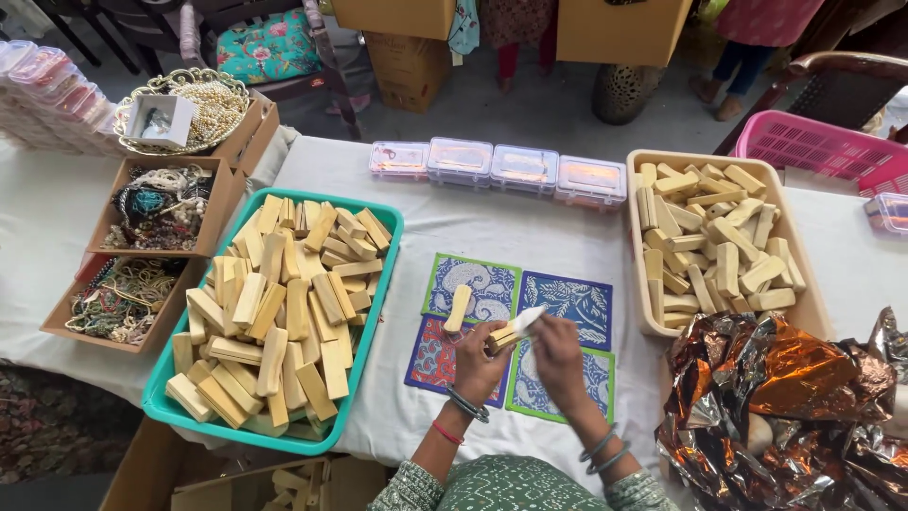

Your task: The person wraps small wooden blocks in foil and places them into plastic containers. They also wipe the wooden blocks with a white cloth before wrapping them.

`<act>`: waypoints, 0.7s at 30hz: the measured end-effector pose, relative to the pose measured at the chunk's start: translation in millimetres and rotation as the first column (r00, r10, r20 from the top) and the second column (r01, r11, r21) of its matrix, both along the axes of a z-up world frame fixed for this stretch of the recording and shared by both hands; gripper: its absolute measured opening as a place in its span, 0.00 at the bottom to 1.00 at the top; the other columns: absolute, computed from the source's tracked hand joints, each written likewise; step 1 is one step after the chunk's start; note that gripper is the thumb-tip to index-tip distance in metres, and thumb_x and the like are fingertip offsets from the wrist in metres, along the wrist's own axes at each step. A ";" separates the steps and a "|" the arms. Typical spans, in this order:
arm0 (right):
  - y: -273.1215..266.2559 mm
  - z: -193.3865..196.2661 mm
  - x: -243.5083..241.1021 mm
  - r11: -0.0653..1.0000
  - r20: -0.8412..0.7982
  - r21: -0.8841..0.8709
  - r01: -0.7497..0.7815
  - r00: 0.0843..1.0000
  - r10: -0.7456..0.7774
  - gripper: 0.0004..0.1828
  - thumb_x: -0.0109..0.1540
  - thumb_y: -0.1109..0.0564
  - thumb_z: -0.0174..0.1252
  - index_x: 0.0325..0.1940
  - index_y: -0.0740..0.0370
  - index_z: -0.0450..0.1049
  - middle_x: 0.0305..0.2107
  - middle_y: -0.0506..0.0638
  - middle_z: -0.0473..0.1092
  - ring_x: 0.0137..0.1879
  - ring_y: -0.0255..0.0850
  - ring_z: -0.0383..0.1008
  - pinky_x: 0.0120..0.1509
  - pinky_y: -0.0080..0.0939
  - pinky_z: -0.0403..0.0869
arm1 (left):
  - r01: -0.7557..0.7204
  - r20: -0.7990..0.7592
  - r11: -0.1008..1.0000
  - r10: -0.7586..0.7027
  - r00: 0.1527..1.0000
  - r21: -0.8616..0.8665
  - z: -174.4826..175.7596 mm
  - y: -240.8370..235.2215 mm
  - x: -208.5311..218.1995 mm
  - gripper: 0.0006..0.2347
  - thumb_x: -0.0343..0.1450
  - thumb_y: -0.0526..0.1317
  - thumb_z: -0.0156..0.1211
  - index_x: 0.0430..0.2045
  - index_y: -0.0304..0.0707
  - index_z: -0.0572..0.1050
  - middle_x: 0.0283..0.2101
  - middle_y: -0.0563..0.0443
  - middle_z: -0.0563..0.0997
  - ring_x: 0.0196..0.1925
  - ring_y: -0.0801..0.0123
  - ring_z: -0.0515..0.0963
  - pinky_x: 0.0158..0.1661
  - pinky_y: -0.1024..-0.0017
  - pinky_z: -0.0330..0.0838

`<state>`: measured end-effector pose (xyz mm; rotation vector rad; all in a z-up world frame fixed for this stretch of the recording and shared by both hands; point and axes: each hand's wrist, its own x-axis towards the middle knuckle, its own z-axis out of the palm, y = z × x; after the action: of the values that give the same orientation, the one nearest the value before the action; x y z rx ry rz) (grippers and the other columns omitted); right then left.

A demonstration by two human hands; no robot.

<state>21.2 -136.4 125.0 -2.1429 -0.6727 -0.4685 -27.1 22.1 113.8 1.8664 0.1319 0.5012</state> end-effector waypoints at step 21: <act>29.5 0.9 -29.4 0.962 0.031 -0.080 -0.260 0.964 0.264 0.20 0.56 0.66 0.60 0.52 0.67 0.76 0.61 0.59 0.69 0.60 0.56 0.68 0.62 0.49 0.72 | 0.017 -0.028 0.141 -0.305 0.952 -0.990 -64.5 -5.8 16.3 0.29 0.78 0.64 0.35 0.56 0.38 0.70 0.44 0.54 0.78 0.45 0.74 0.79 0.46 0.73 0.75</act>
<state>-8.3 -106.9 125.8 -2.0784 -0.9965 -0.3492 -10.8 16.3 49.3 0.5219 0.3201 -0.0533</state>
